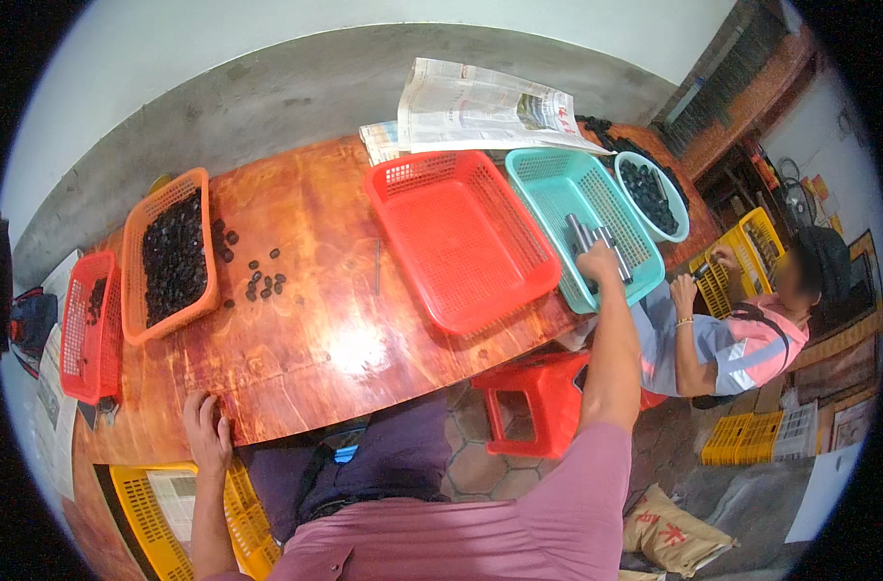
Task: The person repeatedly picks up small dark dried fruit pieces from a table, places each into a cylindrical metal tool, and presses to split or crush them. The processed pieces are dropped back onto the table while the person continues the cycle. Another person works nearby at the same table.
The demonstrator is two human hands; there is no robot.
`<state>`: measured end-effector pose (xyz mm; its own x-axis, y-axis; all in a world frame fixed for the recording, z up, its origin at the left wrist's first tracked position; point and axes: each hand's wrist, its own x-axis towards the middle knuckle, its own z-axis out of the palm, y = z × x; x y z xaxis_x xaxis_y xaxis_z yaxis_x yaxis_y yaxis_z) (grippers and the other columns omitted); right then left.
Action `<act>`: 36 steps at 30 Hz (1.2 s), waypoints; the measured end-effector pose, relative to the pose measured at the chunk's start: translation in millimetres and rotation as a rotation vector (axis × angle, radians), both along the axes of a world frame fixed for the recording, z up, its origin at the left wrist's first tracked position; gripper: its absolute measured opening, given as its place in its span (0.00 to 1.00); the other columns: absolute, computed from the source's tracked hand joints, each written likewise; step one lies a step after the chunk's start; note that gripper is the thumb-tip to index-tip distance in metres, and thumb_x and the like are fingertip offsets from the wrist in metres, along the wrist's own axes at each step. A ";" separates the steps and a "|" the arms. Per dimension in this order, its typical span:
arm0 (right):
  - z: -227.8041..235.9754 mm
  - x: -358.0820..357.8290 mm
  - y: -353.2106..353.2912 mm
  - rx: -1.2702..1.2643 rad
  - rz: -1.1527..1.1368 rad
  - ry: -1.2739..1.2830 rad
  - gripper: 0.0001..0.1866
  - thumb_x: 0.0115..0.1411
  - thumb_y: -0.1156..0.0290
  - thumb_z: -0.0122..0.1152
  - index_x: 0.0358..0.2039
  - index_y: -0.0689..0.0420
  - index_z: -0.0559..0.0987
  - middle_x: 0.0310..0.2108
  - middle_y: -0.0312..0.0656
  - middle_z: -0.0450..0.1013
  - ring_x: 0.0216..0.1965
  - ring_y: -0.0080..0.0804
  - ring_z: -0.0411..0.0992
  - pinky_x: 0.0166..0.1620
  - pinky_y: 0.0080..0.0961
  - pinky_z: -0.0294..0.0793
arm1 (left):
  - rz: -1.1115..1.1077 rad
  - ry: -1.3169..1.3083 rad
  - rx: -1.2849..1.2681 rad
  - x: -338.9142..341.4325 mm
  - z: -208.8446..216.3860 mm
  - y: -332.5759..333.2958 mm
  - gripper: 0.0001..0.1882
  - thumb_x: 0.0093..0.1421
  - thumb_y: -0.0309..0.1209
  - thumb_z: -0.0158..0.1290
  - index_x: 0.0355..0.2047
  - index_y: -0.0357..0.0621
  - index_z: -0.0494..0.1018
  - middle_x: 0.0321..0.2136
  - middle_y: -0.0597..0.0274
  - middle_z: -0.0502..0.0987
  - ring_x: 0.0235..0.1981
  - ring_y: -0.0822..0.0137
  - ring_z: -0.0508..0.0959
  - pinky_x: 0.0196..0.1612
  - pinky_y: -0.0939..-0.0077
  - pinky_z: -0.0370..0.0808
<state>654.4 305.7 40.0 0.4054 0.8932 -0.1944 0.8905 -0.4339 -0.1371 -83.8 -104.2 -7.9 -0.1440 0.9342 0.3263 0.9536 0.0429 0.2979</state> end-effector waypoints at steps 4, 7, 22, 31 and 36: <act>92.3 -81.0 -27.9 0.384 0.013 0.124 0.29 0.50 0.70 0.61 0.54 0.67 0.72 0.46 0.66 0.78 0.49 0.62 0.79 0.53 0.48 0.77 | 0.015 0.000 -0.004 -0.7 1.5 -1.7 0.21 0.63 0.32 0.55 0.55 0.37 0.73 0.60 0.44 0.70 0.63 0.41 0.68 0.67 0.49 0.64; 116.3 -144.0 -46.7 0.433 0.314 0.394 0.31 0.49 0.68 0.67 0.54 0.65 0.71 0.43 0.62 0.79 0.42 0.55 0.81 0.45 0.43 0.80 | 0.018 0.022 -0.028 -3.7 0.6 -6.3 0.21 0.64 0.33 0.54 0.55 0.36 0.73 0.60 0.43 0.70 0.63 0.40 0.68 0.67 0.49 0.64; 99.5 -71.6 10.5 0.329 0.218 -0.023 0.23 0.55 0.72 0.62 0.53 0.64 0.77 0.51 0.60 0.77 0.56 0.57 0.75 0.60 0.44 0.73 | -0.012 0.038 0.001 -9.8 -12.6 -8.3 0.19 0.70 0.35 0.49 0.54 0.34 0.72 0.62 0.41 0.68 0.65 0.40 0.66 0.69 0.50 0.60; 16.5 22.9 5.7 -0.121 -0.066 -0.246 0.49 0.48 0.66 0.68 0.70 0.67 0.60 0.57 0.66 0.74 0.60 0.54 0.75 0.66 0.44 0.69 | 0.012 0.040 -0.068 -18.4 -22.2 -13.9 0.19 0.71 0.34 0.48 0.56 0.34 0.72 0.62 0.41 0.68 0.65 0.40 0.66 0.69 0.50 0.61; 14.1 12.2 10.9 -0.099 -0.124 -0.067 0.47 0.51 0.66 0.64 0.70 0.68 0.60 0.59 0.65 0.73 0.60 0.55 0.74 0.65 0.43 0.70 | 0.007 0.054 -0.074 -20.9 -18.6 -11.0 0.18 0.69 0.31 0.50 0.56 0.35 0.72 0.62 0.41 0.69 0.65 0.41 0.66 0.68 0.50 0.62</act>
